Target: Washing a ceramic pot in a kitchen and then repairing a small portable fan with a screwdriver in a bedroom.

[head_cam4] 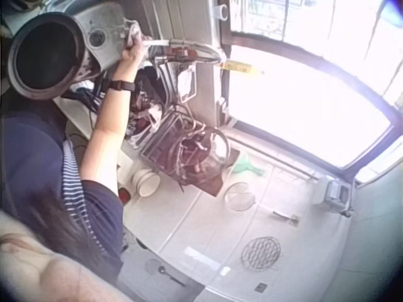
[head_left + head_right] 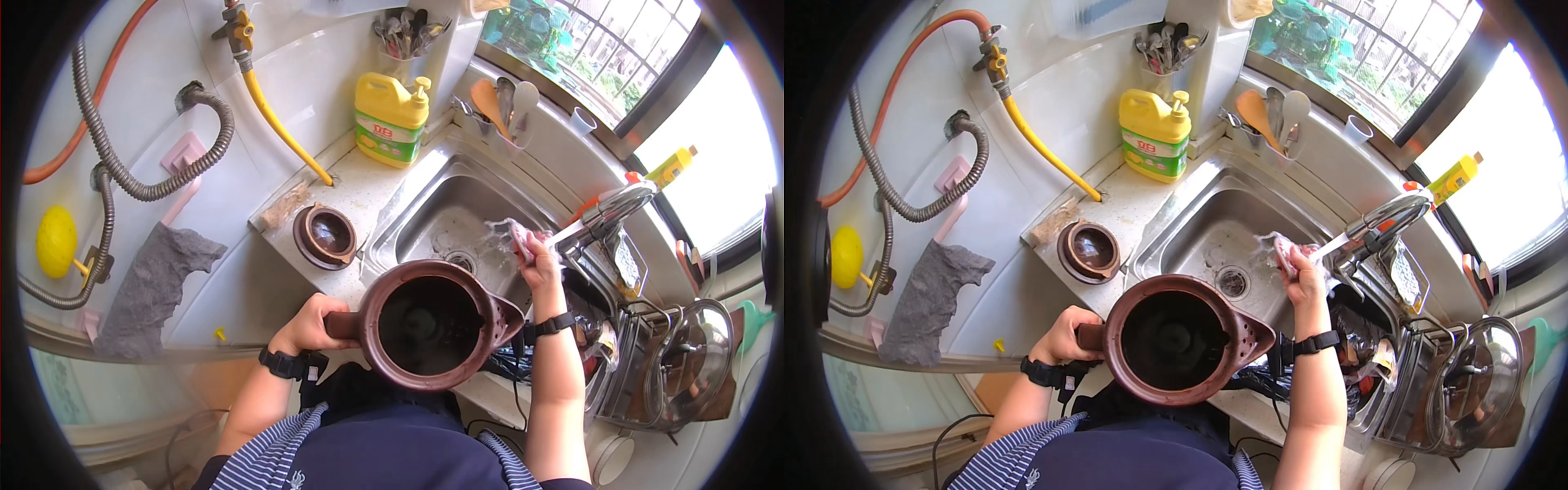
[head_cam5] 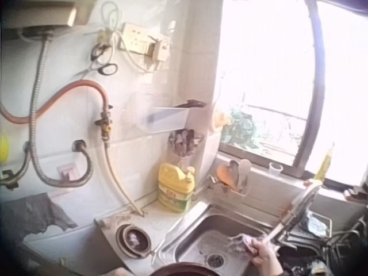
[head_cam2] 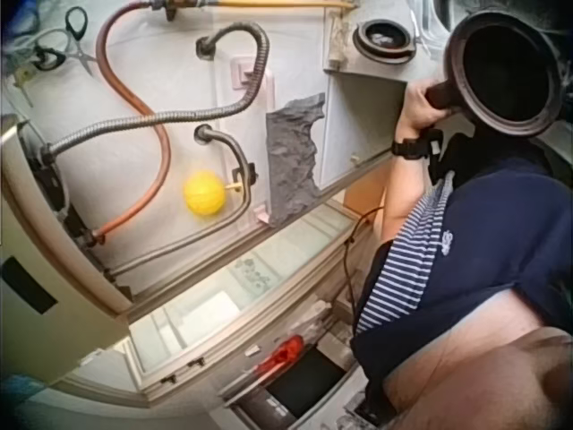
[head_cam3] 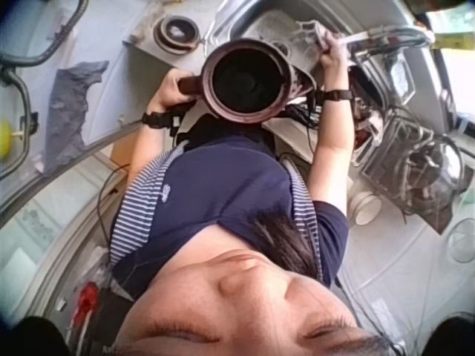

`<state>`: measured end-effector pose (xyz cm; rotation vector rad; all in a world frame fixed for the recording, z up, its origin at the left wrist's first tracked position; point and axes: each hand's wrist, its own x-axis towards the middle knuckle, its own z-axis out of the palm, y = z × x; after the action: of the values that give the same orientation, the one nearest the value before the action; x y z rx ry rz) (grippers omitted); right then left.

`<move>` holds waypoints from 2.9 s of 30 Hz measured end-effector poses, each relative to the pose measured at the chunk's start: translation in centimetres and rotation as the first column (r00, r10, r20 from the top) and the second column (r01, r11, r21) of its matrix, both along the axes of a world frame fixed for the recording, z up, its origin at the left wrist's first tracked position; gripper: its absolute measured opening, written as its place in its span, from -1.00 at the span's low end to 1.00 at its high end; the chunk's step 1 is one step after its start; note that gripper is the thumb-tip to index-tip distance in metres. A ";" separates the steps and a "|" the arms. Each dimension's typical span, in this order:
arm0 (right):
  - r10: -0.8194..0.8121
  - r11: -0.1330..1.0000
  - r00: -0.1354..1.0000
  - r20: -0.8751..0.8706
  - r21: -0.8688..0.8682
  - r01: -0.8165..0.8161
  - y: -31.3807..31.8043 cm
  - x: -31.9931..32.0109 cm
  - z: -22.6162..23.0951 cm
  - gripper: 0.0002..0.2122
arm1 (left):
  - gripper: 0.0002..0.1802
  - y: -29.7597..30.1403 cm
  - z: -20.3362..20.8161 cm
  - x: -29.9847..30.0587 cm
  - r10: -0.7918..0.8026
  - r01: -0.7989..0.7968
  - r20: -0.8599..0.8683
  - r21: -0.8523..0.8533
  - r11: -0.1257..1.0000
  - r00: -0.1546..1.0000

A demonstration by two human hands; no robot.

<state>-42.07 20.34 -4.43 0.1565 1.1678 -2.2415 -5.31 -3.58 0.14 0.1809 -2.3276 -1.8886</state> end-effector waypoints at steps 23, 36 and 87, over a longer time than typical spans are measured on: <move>-0.016 0.809 0.999 -0.031 0.587 0.031 0.6 3.4 -0.7 -0.75 | -0.66 0.2 -0.3 0.3 0.034 -0.034 -0.033 -0.006 0.999 0.999; 0.188 0.902 0.949 -0.253 0.427 -0.065 5.4 7.5 6.1 -0.78 | -0.65 0.1 -0.5 0.0 0.039 -0.040 -0.013 -0.063 0.997 0.999; -0.121 -0.202 0.599 -0.791 0.611 0.766 25.3 21.9 -7.5 -0.65 | -0.65 16.4 14.1 -34.6 0.279 0.866 0.923 -0.356 0.352 0.266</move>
<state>-20.16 45.66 -11.96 0.7897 3.4180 -1.2620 -39.90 12.86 14.28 0.7926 -4.1294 0.1692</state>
